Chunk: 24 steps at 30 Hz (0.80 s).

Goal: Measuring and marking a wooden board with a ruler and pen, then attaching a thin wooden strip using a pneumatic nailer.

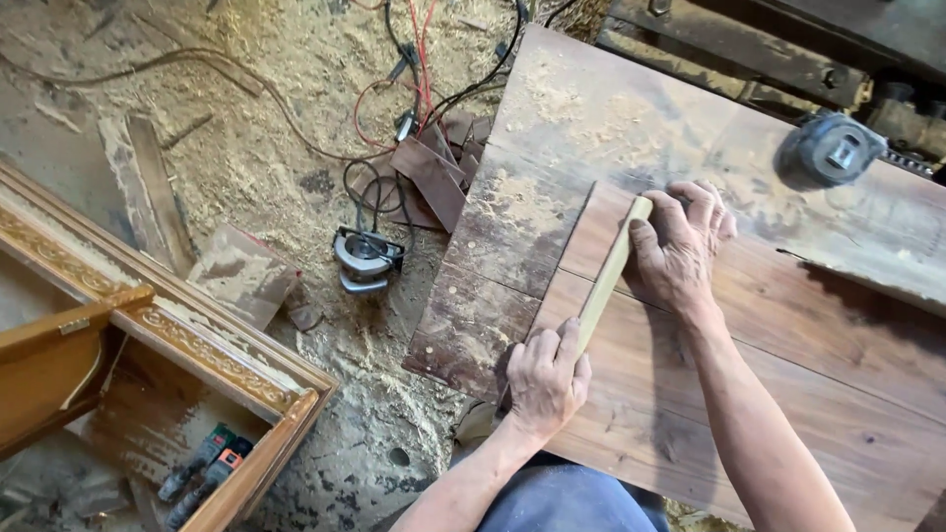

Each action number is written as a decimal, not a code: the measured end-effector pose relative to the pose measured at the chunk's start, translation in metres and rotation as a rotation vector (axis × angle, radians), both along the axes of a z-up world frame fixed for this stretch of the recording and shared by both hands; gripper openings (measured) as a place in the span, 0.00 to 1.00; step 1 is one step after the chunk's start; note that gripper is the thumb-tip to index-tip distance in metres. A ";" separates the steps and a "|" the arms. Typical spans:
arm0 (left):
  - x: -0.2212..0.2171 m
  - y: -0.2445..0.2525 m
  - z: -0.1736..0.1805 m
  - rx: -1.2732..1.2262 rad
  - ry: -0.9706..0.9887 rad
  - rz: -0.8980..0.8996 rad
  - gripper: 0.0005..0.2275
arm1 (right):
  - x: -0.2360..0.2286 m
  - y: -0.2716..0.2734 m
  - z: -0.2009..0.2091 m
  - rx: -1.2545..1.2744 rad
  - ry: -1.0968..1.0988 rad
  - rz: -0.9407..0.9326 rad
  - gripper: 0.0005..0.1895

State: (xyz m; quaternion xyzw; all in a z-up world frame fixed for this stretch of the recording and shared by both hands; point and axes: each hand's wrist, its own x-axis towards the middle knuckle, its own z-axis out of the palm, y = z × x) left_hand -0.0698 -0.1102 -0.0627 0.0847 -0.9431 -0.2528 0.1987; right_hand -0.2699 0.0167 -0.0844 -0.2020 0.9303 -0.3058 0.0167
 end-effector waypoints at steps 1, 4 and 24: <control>-0.002 0.000 0.001 0.002 -0.007 0.004 0.17 | -0.001 0.000 0.000 0.002 -0.007 0.004 0.19; -0.003 -0.001 0.003 0.007 -0.016 0.014 0.17 | 0.000 0.000 -0.003 -0.024 -0.006 -0.004 0.21; 0.055 -0.013 0.010 0.003 -0.231 -0.060 0.24 | 0.002 -0.010 0.016 0.060 0.126 0.052 0.15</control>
